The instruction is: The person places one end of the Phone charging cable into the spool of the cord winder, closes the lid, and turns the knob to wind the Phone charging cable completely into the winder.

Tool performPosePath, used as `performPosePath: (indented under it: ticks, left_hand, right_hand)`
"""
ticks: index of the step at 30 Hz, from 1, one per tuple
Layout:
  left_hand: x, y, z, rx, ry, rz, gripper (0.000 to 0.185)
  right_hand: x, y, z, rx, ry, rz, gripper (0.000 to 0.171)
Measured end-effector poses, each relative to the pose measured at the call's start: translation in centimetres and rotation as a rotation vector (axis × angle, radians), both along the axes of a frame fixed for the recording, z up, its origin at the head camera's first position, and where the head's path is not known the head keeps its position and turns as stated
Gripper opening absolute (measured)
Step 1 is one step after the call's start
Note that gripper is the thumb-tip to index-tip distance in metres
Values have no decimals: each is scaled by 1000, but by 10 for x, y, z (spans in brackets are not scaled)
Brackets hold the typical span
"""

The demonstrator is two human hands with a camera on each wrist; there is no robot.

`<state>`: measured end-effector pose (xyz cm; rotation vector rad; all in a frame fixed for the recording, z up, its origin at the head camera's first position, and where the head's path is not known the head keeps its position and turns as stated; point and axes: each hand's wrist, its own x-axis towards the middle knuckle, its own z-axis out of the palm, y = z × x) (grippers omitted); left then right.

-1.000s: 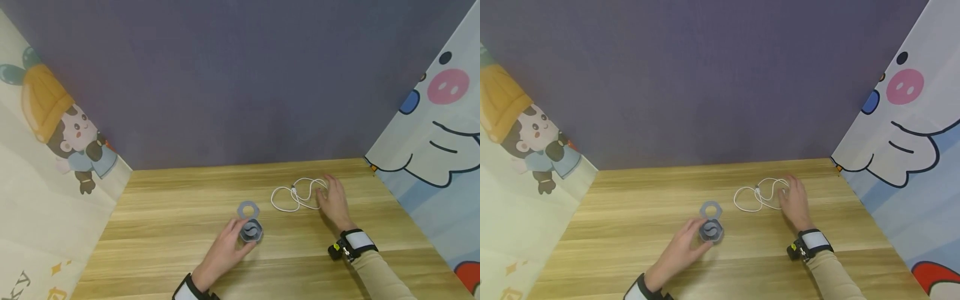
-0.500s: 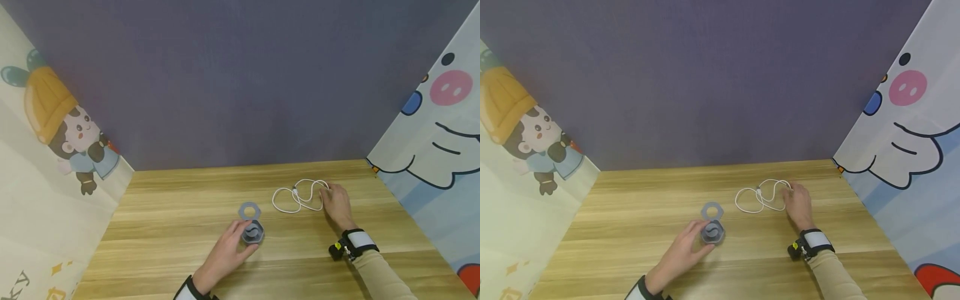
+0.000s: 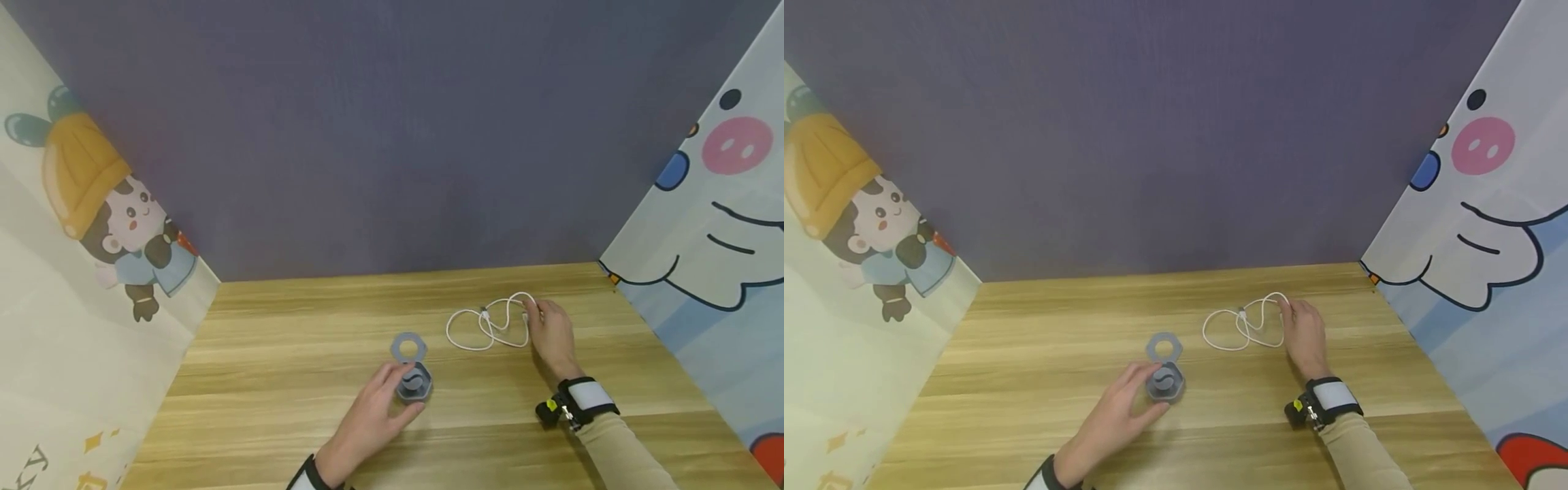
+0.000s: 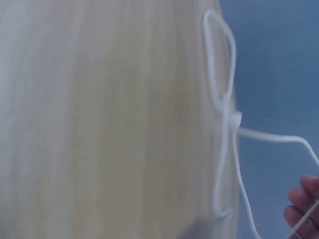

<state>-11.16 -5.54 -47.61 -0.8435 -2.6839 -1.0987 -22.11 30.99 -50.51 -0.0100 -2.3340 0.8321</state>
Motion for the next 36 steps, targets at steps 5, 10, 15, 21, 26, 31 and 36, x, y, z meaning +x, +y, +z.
performPosePath:
  ticks: [5,10,15,21,26,31,36]
  left_hand:
    - [2,1,1,35,26,-24,58]
    - [2,3,2,48,38,-28,60]
    - [1,5,4,45,45,-22,61]
    - [0,7,9,46,68,-12,61]
    - [-1,9,14,87,70,-7,59]
    - [-3,11,17,134,120,-13,56]
    - [-4,13,17,171,180,-14,55]
  right_hand:
    - [2,-11,16,-9,106,10,22]
    - [5,-23,32,8,213,28,14]
    - [9,-33,45,-19,277,51,11]
    - [18,-46,65,-74,383,127,5]
    - [25,-59,80,-53,474,195,11]
    - [31,-69,89,-47,533,248,4]
    - [37,-75,96,-70,584,297,23]
